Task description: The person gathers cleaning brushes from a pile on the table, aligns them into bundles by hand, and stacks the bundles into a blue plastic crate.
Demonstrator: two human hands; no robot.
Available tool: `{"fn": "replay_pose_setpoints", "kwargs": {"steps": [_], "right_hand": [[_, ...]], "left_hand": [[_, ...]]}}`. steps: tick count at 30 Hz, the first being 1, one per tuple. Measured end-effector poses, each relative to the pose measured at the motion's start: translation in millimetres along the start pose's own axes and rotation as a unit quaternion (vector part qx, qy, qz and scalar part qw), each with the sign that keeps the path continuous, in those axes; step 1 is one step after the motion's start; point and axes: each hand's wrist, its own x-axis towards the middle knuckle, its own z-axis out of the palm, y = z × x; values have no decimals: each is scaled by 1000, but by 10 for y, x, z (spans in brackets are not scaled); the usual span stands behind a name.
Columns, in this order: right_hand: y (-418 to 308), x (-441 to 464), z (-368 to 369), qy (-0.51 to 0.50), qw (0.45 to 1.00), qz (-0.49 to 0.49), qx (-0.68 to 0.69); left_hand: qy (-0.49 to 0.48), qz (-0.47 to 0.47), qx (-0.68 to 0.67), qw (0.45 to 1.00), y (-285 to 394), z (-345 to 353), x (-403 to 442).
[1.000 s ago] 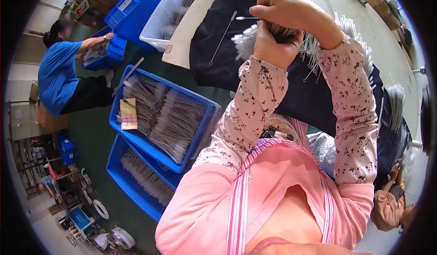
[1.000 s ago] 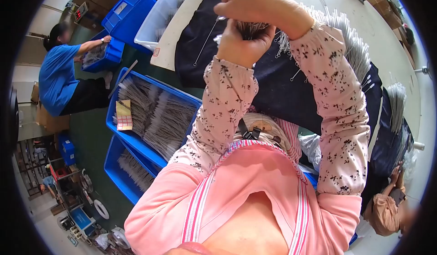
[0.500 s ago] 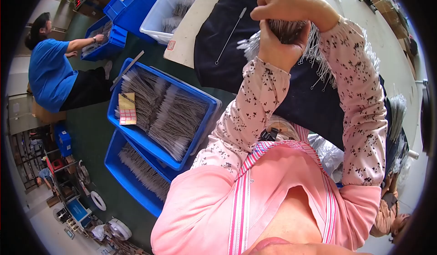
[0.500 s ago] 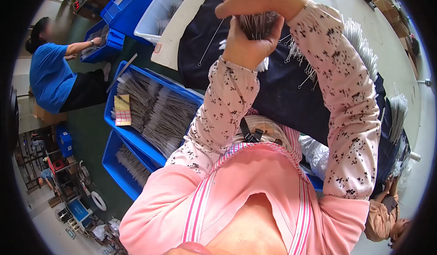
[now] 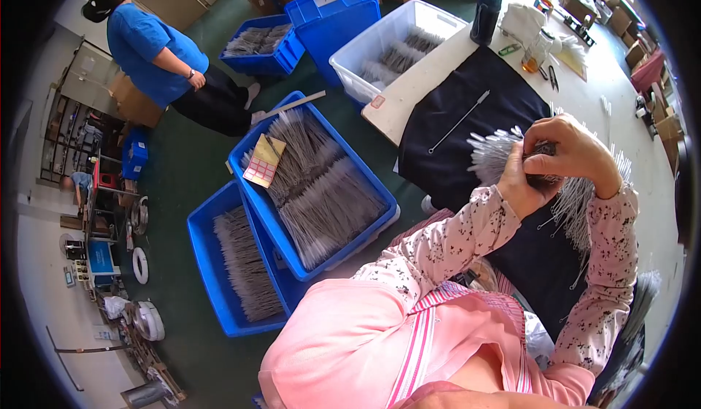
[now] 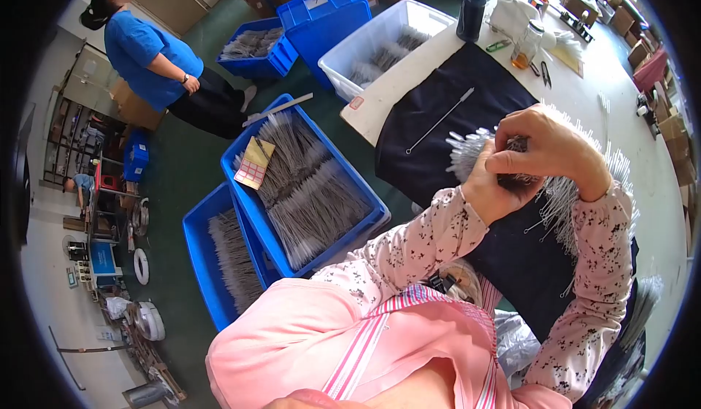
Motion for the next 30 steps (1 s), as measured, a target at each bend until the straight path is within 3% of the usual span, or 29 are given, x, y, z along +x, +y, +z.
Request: {"fn": "replay_pose_setpoints", "kwargs": {"steps": [1, 4, 8, 12, 17, 20, 22, 24, 27, 30], "right_hand": [[16, -13, 4, -2, 1000, -2, 4], [158, -32, 196, 125, 986, -32, 102], [156, -141, 305, 142, 966, 31, 215], [162, -250, 449, 228, 912, 51, 336], [144, -414, 478, 170, 890, -2, 424], [42, -472, 491, 187, 887, -31, 422], [-27, -488, 522, 201, 934, -51, 290], [-3, -511, 615, 234, 942, -30, 239], [72, -476, 721, 285, 918, -39, 273], [48, -492, 752, 309, 905, -34, 291]], "left_hand": [[7, 0, 4, 1000, 7, -14, 3], [5, 6, 3, 1000, -3, -1, -29], [17, -3, -16, 1000, -1, 70, -47], [43, -35, -10, 998, 14, 45, -64], [46, -35, 16, 998, -14, -2, -138], [34, -31, 38, 998, -19, 9, -188], [8, -35, 52, 998, 1, -52, -158], [7, -38, 47, 998, -16, -56, -176], [28, -33, 12, 999, -78, -28, -212], [64, -98, -2, 993, -62, 98, -367]]}}
